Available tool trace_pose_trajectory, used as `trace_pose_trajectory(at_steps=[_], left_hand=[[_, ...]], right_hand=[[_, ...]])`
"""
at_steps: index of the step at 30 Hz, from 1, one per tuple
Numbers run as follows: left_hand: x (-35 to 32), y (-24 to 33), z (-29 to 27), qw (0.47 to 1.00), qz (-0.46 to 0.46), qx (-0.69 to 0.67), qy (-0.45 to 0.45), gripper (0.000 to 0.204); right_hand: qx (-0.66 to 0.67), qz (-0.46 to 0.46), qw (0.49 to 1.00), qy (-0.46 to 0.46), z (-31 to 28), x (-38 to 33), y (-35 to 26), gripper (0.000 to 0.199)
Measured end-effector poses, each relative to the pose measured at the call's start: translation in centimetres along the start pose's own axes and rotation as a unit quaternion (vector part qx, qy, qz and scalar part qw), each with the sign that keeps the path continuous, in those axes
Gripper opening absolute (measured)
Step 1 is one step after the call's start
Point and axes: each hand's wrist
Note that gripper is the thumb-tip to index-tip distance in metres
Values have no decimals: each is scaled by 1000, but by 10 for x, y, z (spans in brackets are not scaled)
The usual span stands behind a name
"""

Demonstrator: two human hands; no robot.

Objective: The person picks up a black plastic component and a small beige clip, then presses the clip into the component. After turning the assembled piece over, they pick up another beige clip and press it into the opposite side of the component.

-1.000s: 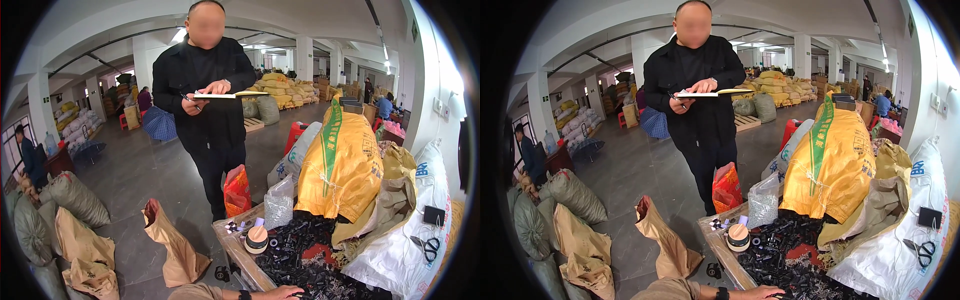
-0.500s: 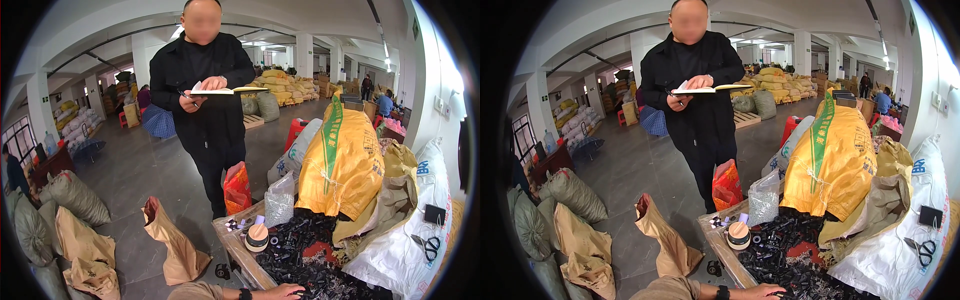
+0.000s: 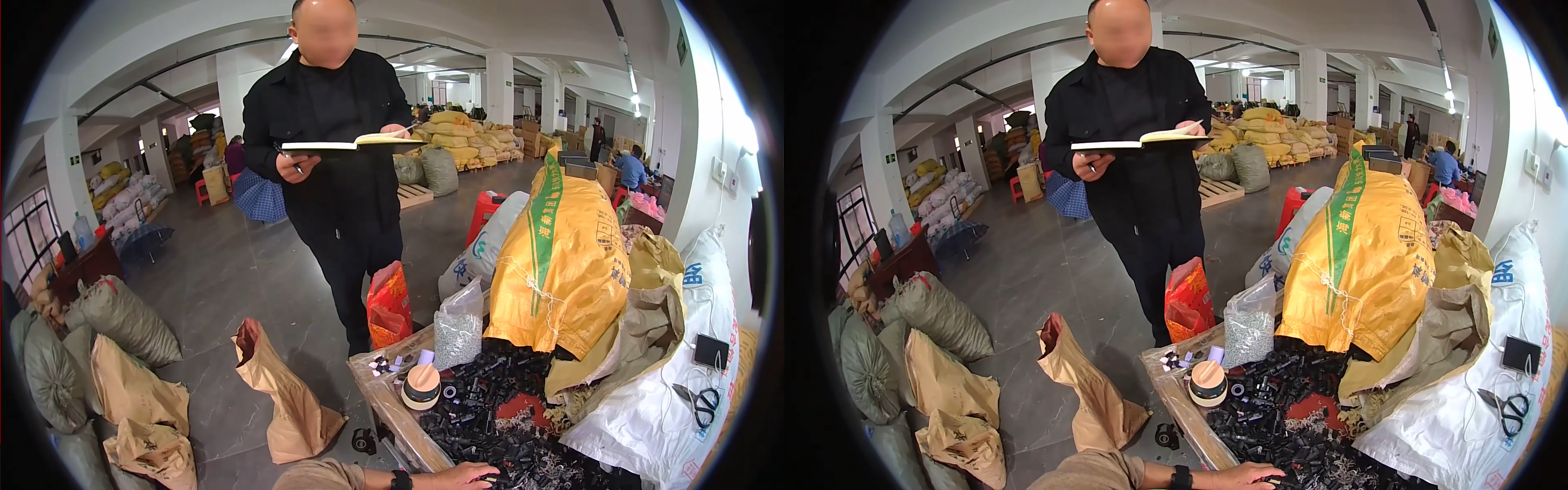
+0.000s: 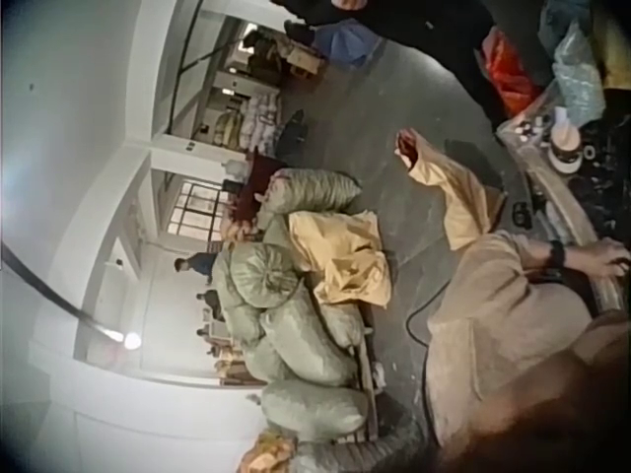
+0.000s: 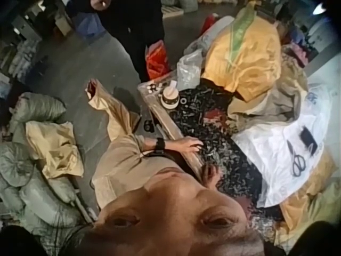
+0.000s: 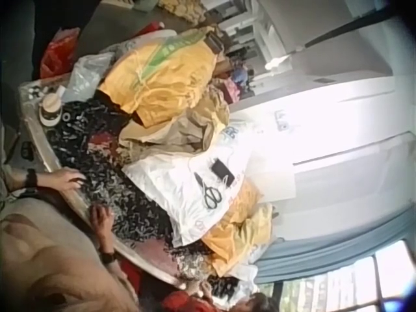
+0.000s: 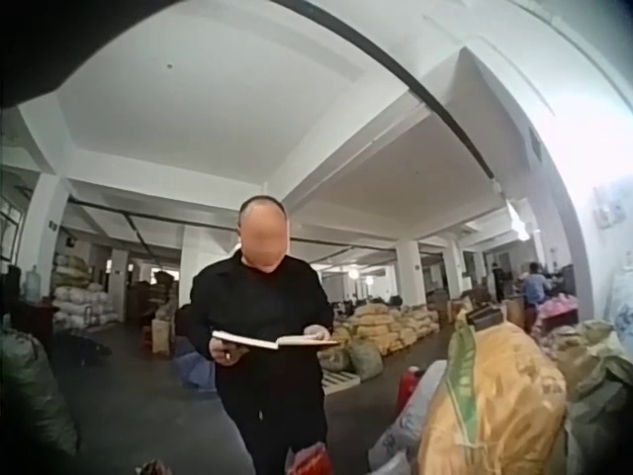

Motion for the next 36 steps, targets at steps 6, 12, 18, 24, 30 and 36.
trace_pose_trajectory(at_steps=[6, 12, 18, 24, 30, 36], left_hand=[[0, 2, 1, 1000, -5, -3, 3, 35], [0, 3, -2, 1000, -6, -14, -4, 36], [0, 1, -2, 1000, -3, -7, 1, 36], [0, 2, -1, 1000, 0, -8, 5, 36], [0, 4, -2, 1000, -19, -15, -4, 35], [-1, 8, -3, 1000, -24, -15, -1, 35]], right_hand=[[4, -22, 1000, 16, 0, 0, 1, 13], [2, -24, 999, 30, 6, 0, 8, 13], [4, -8, 1000, 18, 10, -3, 14, 15], [-35, -59, 997, 19, 14, -6, 23, 16], [6, -9, 1000, 6, 8, -2, 13, 16], [6, -23, 1000, 17, 9, -3, 15, 15]])
Point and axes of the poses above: each hand's wrist, its own x-axis towards the middle knuckle, its own z-axis out of the palm, y = z × x, and after that the axes turned 15 degrees about -y, right-handed
